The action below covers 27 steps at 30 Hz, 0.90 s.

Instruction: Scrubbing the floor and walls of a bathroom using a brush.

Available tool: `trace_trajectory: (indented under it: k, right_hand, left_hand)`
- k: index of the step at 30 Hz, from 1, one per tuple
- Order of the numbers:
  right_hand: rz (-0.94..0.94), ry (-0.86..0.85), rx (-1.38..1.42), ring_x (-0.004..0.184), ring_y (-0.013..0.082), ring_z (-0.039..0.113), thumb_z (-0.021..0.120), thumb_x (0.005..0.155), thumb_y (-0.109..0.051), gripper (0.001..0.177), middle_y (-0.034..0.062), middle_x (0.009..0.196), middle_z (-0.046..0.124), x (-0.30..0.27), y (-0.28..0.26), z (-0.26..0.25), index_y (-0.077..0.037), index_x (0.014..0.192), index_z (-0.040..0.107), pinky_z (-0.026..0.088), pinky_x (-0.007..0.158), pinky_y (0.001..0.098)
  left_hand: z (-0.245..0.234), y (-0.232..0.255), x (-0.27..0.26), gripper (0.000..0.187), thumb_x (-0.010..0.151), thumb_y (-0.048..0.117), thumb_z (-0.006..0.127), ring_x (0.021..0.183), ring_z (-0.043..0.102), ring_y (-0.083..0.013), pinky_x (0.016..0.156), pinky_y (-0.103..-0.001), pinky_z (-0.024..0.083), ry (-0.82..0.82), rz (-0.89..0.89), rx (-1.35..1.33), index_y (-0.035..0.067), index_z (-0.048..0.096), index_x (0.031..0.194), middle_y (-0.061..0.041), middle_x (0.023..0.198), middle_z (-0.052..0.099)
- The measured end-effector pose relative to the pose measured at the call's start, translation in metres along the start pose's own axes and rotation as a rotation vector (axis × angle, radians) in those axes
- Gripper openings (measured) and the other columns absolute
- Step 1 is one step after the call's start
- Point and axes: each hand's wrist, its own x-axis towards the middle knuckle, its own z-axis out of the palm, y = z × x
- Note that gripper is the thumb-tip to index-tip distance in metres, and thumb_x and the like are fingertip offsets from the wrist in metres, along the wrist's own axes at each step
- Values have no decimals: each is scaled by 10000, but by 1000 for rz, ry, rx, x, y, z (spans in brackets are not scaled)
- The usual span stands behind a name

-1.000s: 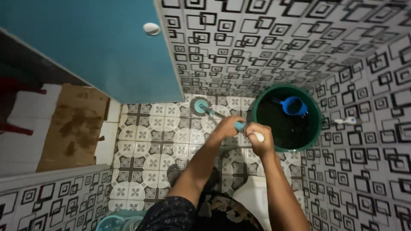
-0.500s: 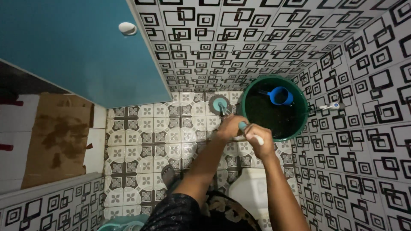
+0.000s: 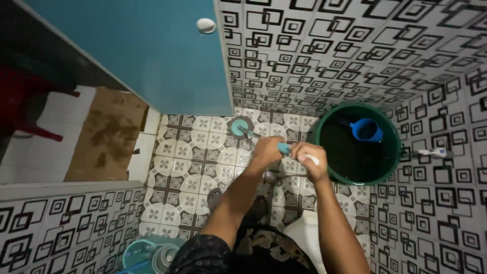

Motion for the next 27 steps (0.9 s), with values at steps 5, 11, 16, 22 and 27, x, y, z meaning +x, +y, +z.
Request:
trace_trajectory:
  k: [5,11,16,22,27]
  right_hand:
    - [107,-153,2,780,248,608,545,864,-178,251,135,779,623,16,14,21,20,713,512,509,796,382]
    - [142,-180,-157,720,209,610,526,842,-134,204,102,738,613,15,21,18,22,712,513,514,729,342]
    - [190,-99,-252,696,199,613,524,821,-139,193,103,723,616,12,-10,-8,18,710,542,507,702,333]
    - [213,84,-262,654,176,589,523,829,-163,214,97,710,616,-23,-35,-57,-2,687,521,475,632,308]
    - [223,204,-496,629,168,547,572,889,-196,252,62,685,566,-36,-58,-72,-25,710,529,444,603,312]
  left_hand:
    - [2,-48,-15,247,744,320,731,882,713,-384,791,-489,559,196,-31,-37,162,754,933,-114,959,752]
    - [4,-47,-14,245,763,279,720,990,696,-377,833,-509,538,96,-124,-47,151,744,969,-97,1042,744]
    - [30,-22,4,300,692,244,747,989,686,-378,832,-504,542,55,-43,-123,141,723,973,-113,1032,733]
    - [69,41,25,300,686,158,707,984,659,-402,837,-509,531,35,105,-244,154,730,985,-140,1039,706]
    - [102,74,43,217,771,125,652,1013,668,-400,824,-486,528,-105,284,-335,144,712,978,-137,1035,726]
